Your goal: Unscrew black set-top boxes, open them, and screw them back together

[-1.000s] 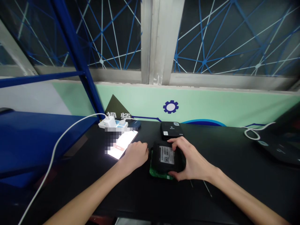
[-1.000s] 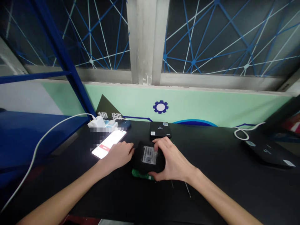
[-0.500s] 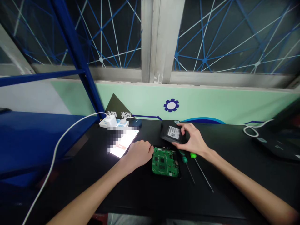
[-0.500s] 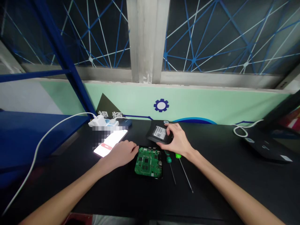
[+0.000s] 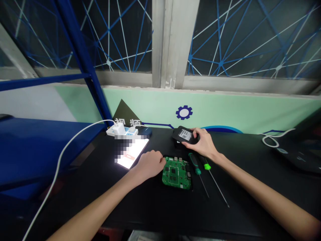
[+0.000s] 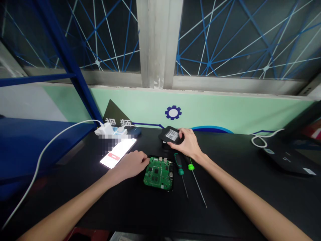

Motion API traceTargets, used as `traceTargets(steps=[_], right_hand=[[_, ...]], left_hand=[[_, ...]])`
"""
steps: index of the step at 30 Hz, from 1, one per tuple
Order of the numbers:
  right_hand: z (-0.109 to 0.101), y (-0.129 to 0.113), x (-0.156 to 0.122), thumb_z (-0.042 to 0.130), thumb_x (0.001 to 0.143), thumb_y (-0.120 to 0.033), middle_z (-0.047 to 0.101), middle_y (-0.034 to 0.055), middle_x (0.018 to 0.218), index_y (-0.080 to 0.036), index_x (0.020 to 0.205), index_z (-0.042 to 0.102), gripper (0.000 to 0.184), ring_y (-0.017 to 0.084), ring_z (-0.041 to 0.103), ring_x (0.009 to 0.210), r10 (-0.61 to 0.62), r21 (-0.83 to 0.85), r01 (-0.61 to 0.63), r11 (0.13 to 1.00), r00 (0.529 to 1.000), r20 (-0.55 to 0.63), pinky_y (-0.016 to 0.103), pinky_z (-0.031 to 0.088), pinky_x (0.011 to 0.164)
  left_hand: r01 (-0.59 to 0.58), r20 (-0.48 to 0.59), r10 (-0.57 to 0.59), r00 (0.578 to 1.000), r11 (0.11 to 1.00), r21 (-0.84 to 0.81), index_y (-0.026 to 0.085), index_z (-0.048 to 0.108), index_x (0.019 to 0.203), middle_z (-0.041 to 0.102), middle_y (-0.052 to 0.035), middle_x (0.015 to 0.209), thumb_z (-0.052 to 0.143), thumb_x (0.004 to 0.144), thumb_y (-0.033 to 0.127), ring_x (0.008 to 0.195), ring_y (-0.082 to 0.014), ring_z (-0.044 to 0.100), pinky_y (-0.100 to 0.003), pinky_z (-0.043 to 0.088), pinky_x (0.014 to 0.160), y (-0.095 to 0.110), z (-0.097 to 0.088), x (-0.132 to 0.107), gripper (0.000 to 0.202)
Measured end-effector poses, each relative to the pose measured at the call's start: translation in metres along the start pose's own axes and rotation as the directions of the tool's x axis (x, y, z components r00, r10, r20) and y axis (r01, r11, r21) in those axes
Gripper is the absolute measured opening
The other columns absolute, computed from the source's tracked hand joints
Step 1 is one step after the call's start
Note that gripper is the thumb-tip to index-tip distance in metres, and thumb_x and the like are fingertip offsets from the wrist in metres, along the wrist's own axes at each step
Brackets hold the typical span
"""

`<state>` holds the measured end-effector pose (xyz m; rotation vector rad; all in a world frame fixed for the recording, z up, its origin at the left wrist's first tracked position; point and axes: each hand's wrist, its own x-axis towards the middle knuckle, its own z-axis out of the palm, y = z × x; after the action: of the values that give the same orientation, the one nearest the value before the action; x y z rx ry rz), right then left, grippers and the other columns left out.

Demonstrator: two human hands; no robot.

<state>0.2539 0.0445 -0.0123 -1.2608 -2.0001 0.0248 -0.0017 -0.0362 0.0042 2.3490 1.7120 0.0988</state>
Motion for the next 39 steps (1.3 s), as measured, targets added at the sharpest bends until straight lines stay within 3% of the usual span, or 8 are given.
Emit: traceTargets(steps=[11,16,19,21,23,28,33,39], right_hand=[[-0.006,0.001,-0.008,0.072,0.078,-0.049,0.065,0.0128,0.122,-0.023,0.079,0.048,0.035,0.033,0.056,0.109,-0.070,-0.020,0.070,0.997,0.997,0.022,0.046,0.046,0.088],[-0.020,-0.021,-0.016,0.068,0.084,-0.038,0.061,0.0123,0.126,-0.021,0.077,0.051,0.025,0.031,0.054,0.111,-0.170,-0.096,0.166,0.981,0.985,-0.031,0.046,0.043,0.093],[-0.031,-0.039,-0.024,0.062,0.089,-0.031,0.068,0.0062,0.093,-0.021,0.079,0.057,0.014,0.023,0.059,0.085,-0.209,-0.062,0.220,0.974,0.967,0.144,0.034,0.045,0.074],[-0.034,-0.048,-0.029,0.060,0.090,-0.027,0.064,-0.0008,0.070,-0.021,0.077,0.060,0.014,0.015,0.056,0.062,-0.210,0.024,0.219,0.975,0.892,0.400,0.027,0.039,0.060],[-0.035,-0.053,-0.034,0.061,0.089,-0.024,0.063,-0.0024,0.068,-0.021,0.079,0.063,0.011,0.013,0.055,0.058,-0.208,0.026,0.226,0.974,0.839,0.503,0.026,0.036,0.057],[-0.033,-0.053,-0.037,0.065,0.084,-0.024,0.069,0.0001,0.085,-0.022,0.086,0.068,0.004,0.015,0.061,0.070,-0.209,-0.047,0.277,0.960,0.816,0.539,0.026,0.035,0.059],[-0.034,-0.058,-0.028,0.067,0.079,-0.026,0.072,-0.0001,0.080,-0.023,0.082,0.069,0.004,0.018,0.065,0.071,-0.141,-0.117,0.269,0.956,0.771,0.622,0.027,0.034,0.057],[-0.030,-0.071,-0.013,0.068,0.074,-0.029,0.074,0.0034,0.080,-0.024,0.081,0.072,0.009,0.021,0.067,0.068,-0.066,-0.244,0.320,0.916,0.717,0.694,0.028,0.033,0.053]], left_hand=[[0.009,-0.034,-0.008,0.999,1.000,0.013,0.017,0.061,0.071,0.067,-0.0078,0.076,0.033,0.099,0.030,0.069,-0.0220,0.066,-0.030,0.041,0.059,-0.003,0.006,0.002,0.042],[-0.014,-0.025,0.014,1.000,1.000,0.013,0.019,0.059,0.067,0.066,-0.0055,0.071,0.032,0.099,0.030,0.065,-0.0209,0.064,-0.030,0.038,0.057,-0.007,0.008,0.004,0.044],[-0.013,-0.013,0.013,1.000,1.000,-0.008,0.020,0.059,0.067,0.065,-0.0051,0.070,0.032,0.098,0.030,0.064,-0.0207,0.063,-0.030,0.035,0.054,-0.007,0.004,0.004,0.042],[-0.011,0.001,0.011,1.000,1.000,-0.019,0.020,0.058,0.067,0.065,-0.0047,0.070,0.033,0.098,0.029,0.065,-0.0205,0.062,-0.029,0.033,0.052,-0.007,0.000,0.003,0.040],[-0.007,0.019,0.007,1.000,1.000,-0.025,0.020,0.057,0.066,0.064,-0.0044,0.070,0.035,0.097,0.029,0.065,-0.0203,0.062,-0.029,0.032,0.052,-0.007,-0.004,0.002,0.038],[-0.050,0.066,0.050,0.997,0.999,0.002,0.020,0.056,0.067,0.064,-0.0037,0.069,0.036,0.096,0.026,0.066,-0.0200,0.063,-0.029,0.033,0.052,-0.010,-0.012,0.002,0.036],[-0.047,0.014,0.046,0.999,0.988,0.145,0.019,0.060,0.076,0.065,-0.0066,0.072,0.038,0.098,0.028,0.066,-0.0226,0.064,-0.030,0.036,0.055,-0.009,-0.013,0.002,0.032],[-0.070,0.020,0.068,0.997,0.983,0.169,0.019,0.061,0.080,0.065,-0.0074,0.074,0.042,0.097,0.028,0.067,-0.0233,0.065,-0.030,0.037,0.057,-0.009,-0.011,0.003,0.028]])
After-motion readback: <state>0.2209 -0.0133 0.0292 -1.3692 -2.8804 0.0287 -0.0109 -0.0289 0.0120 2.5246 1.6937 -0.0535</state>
